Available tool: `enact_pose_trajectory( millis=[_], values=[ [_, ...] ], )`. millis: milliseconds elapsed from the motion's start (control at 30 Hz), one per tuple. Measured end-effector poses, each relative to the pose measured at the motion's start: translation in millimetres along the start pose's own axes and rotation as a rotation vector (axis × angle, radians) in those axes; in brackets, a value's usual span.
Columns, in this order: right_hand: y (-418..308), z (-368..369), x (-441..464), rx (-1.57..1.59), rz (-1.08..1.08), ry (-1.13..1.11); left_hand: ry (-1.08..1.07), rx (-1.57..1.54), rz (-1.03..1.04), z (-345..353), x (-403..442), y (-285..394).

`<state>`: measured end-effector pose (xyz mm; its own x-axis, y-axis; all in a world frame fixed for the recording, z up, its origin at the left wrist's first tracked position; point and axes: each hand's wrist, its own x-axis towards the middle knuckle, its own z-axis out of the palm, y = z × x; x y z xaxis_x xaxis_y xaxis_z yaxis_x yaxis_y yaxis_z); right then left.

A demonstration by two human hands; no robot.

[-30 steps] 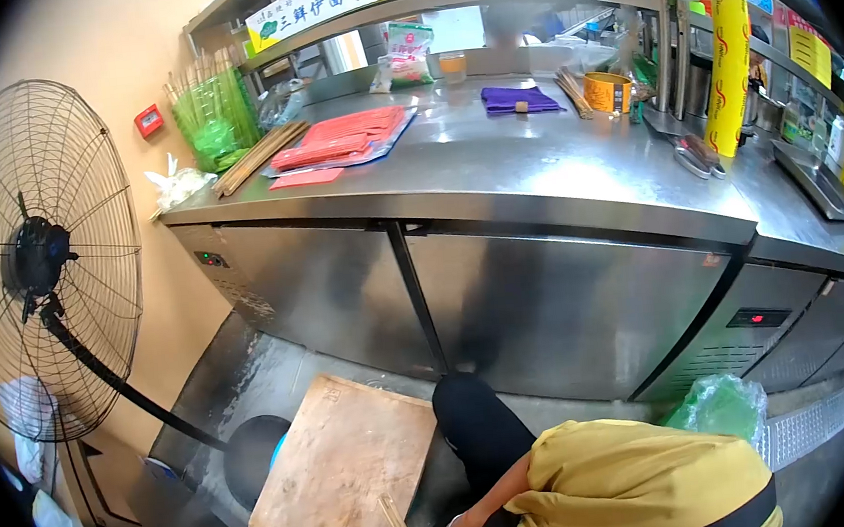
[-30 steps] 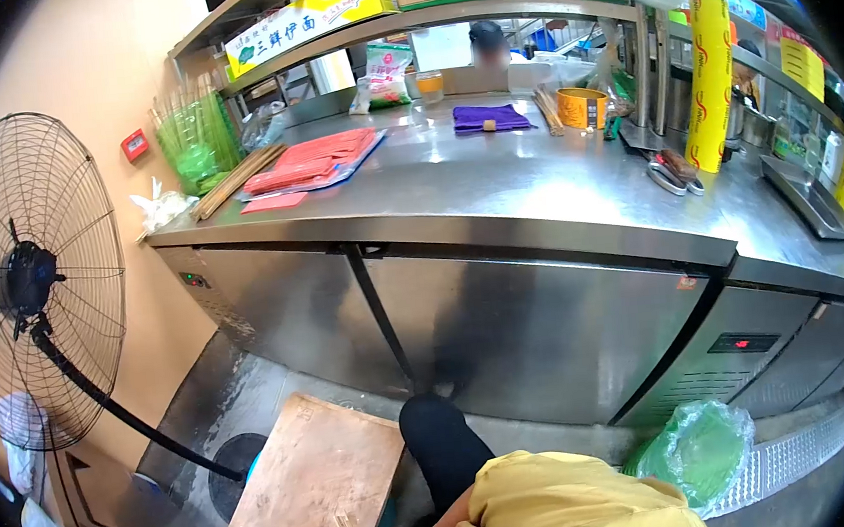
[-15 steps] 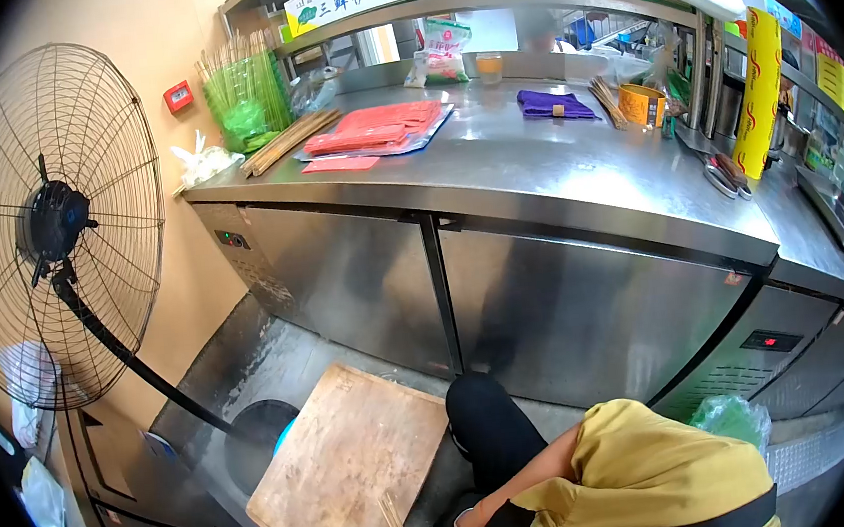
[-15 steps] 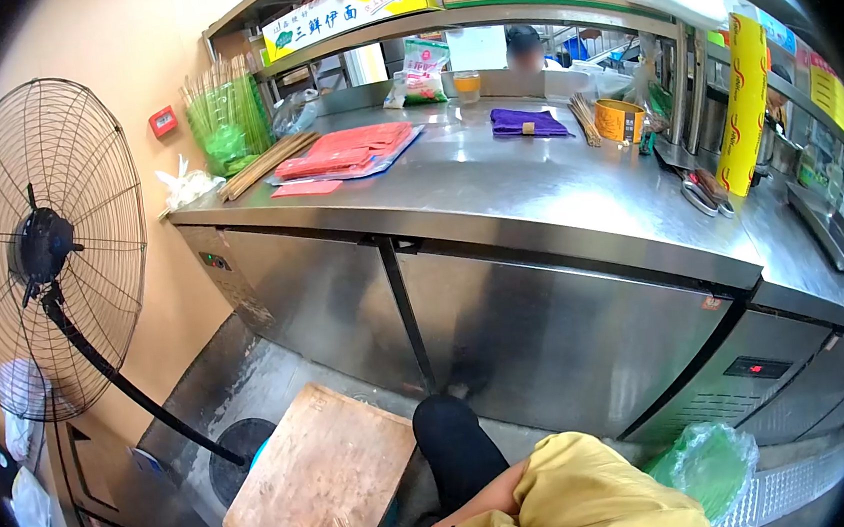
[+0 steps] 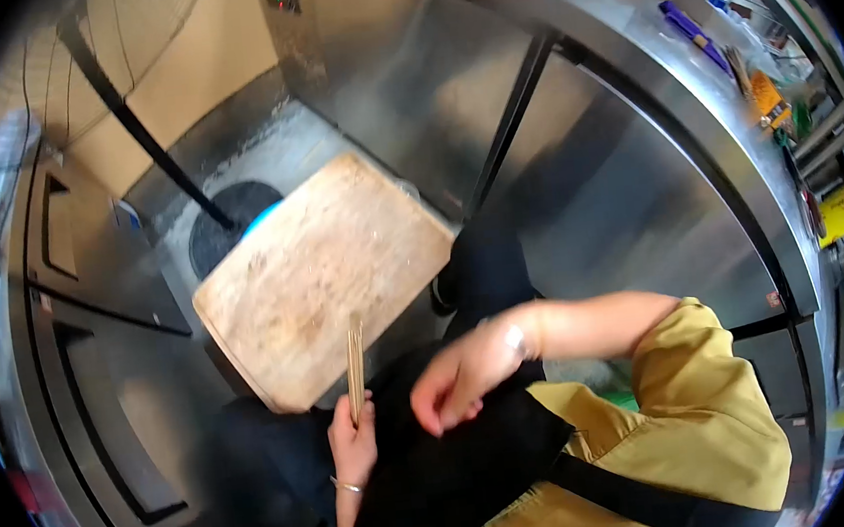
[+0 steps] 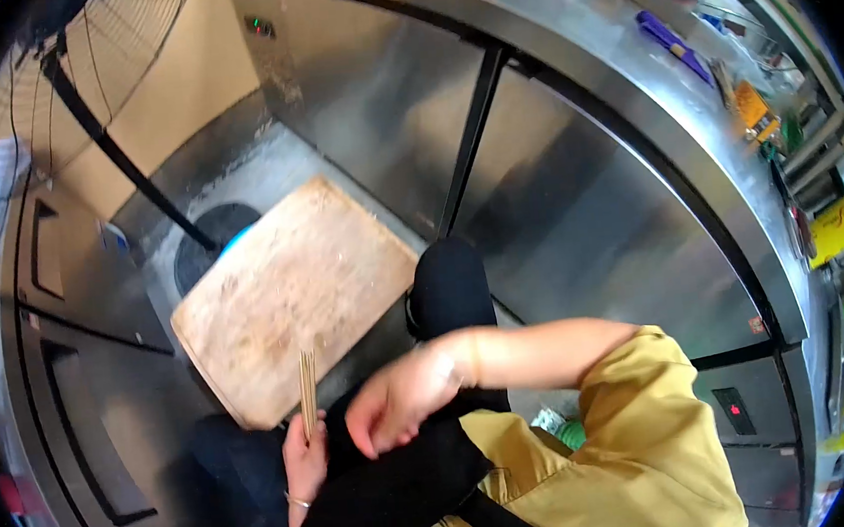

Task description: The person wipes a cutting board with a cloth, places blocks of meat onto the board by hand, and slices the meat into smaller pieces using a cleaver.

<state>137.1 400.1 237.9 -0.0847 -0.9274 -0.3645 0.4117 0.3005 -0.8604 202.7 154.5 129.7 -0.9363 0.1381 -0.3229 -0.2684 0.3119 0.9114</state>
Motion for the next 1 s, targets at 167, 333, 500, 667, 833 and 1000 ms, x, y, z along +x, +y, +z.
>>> enact_pose_trajectory(
  millis=[167,333,500,667,833,1000],
  values=[
    [-15.9,-40.1,-59.3,0.664,-0.646,0.467,-0.021,-0.066,-0.048,0.1,-0.5,-3.4],
    [-18.8,-42.8,-80.1,0.789,-0.779,0.605,-0.052,-0.042,-0.029,2.0,7.5,-15.6],
    [-16.2,-48.6,-88.3,0.772,-0.768,0.650,-0.039,-0.011,-0.024,3.4,11.0,-14.5],
    [-19.3,-49.6,-93.6,0.725,-0.776,0.710,-0.048,-0.022,-0.048,1.9,12.8,-12.7],
    [-9.3,-61.1,-101.1,0.674,-0.810,0.771,-0.048,0.001,-0.030,3.8,17.2,-22.9],
    [-8.8,-67.1,-106.8,0.734,-0.852,0.780,-0.027,0.052,-0.002,4.3,18.0,-25.4]
  ],
)
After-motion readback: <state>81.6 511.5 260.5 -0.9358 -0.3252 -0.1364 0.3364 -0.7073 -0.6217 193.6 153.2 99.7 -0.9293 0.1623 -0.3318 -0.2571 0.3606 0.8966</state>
